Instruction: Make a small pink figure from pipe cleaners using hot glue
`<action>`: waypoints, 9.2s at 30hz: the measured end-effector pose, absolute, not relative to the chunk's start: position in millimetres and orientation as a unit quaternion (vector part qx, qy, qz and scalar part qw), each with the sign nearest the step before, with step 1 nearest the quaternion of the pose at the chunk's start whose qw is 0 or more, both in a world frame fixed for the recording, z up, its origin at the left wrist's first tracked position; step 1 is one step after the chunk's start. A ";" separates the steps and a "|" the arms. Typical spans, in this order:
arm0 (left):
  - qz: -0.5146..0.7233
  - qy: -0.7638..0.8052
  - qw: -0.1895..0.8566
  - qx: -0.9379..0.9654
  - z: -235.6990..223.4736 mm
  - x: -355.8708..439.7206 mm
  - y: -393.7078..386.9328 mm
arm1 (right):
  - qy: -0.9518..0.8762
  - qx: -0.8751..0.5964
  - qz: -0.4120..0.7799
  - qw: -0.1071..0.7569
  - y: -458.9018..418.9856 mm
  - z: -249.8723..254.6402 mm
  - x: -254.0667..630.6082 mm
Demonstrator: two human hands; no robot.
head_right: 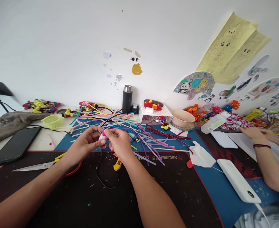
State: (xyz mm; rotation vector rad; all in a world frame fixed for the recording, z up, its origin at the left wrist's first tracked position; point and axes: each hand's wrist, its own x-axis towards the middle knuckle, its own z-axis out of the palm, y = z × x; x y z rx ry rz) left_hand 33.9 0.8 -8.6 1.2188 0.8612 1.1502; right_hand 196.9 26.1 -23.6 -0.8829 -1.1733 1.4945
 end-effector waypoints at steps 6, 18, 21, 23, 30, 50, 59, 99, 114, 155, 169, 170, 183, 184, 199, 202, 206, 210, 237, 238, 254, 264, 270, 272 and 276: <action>0.520 0.364 0.604 0.482 -11.9 37.7 -0.4 | -0.443 -0.362 0.639 0.514 21.6 -21.3 192.2; 0.504 0.364 0.623 0.474 -4.9 37.4 -1.0 | -0.433 -0.352 0.664 0.497 18.7 -18.2 190.5; 0.496 0.357 0.637 0.470 -2.4 35.9 -1.3 | -0.430 -0.348 0.677 0.485 19.5 -15.7 193.6; 0.491 0.348 0.656 0.455 -1.8 34.4 -1.8 | -0.435 -0.347 0.680 0.477 20.4 -14.5 196.0; 0.478 0.325 0.735 0.353 -7.8 33.8 -1.7 | -0.444 -0.307 0.701 0.465 23.5 -16.2 200.4; 0.518 0.347 0.756 0.199 -6.4 43.2 -4.3 | -0.401 -0.272 0.733 0.477 24.3 -21.2 198.8; 0.547 0.346 0.750 0.134 2.0 54.5 -10.7 | -0.399 -0.273 0.722 0.495 24.5 -18.0 198.1; 0.510 0.268 0.794 0.196 -11.9 45.7 -5.2 | -0.384 -0.293 0.729 0.485 27.6 -25.7 201.4; 0.489 0.258 0.793 0.256 -20.1 42.0 -4.5 | -0.415 -0.309 0.720 0.462 25.7 -23.8 202.8; 0.590 0.305 0.690 0.287 -12.7 26.3 4.8 | -0.448 -0.377 0.616 0.527 19.5 -27.4 190.8; 0.621 0.336 0.643 0.297 -16.3 26.1 9.5 | -0.518 -0.370 0.597 0.489 12.1 -22.8 186.2; 0.617 0.334 0.647 0.299 -16.7 25.9 9.3 | -0.523 -0.372 0.593 0.486 11.6 -23.2 185.5; 0.587 0.396 0.560 0.431 -15.3 15.4 14.5 | -0.548 -0.414 0.548 0.478 18.2 -30.6 189.2; 0.584 0.400 0.552 0.440 -15.3 16.1 14.4 | -0.547 -0.412 0.550 0.477 18.2 -31.3 189.1; 0.569 0.416 0.533 0.468 -25.1 19.7 14.7 | -0.601 -0.425 0.492 0.465 20.2 -40.5 193.7; 0.567 0.421 0.529 0.470 -24.2 19.9 14.3 | -0.604 -0.431 0.490 0.458 20.0 -41.0 193.4; 0.578 0.416 0.529 0.462 -20.6 21.6 13.4 | -0.586 -0.420 0.520 0.459 16.4 -34.7 191.3; 0.595 0.400 0.537 0.444 -17.8 23.2 12.5 | -0.569 -0.399 0.551 0.462 12.8 -27.4 190.0; 0.578 0.448 0.445 0.517 -14.8 15.2 12.2 | -0.586 -0.389 0.549 0.452 11.6 -29.7 188.0; 0.576 0.451 0.442 0.519 -14.6 15.1 12.2 | -0.596 -0.396 0.533 0.450 11.6 -31.8 188.1; 0.565 0.434 0.487 0.505 -20.7 18.4 12.1 | -0.692 -0.443 0.366 0.438 11.7 -27.6 194.5; 0.556 0.453 0.483 0.502 -20.2 18.6 12.4 | -0.661 -0.448 0.426 0.426 14.8 -34.4 192.6; 0.571 0.467 0.459 0.495 -19.0 15.5 14.6 | -0.666 -0.427 0.448 0.416 12.4 -36.6 191.9; 0.571 0.470 0.452 0.500 -18.7 15.9 14.5 | -0.663 -0.425 0.450 0.420 11.3 -37.4 191.6; 0.566 0.472 0.446 0.508 -17.1 16.7 13.3 | -0.652 -0.416 0.474 0.422 10.0 -34.1 191.2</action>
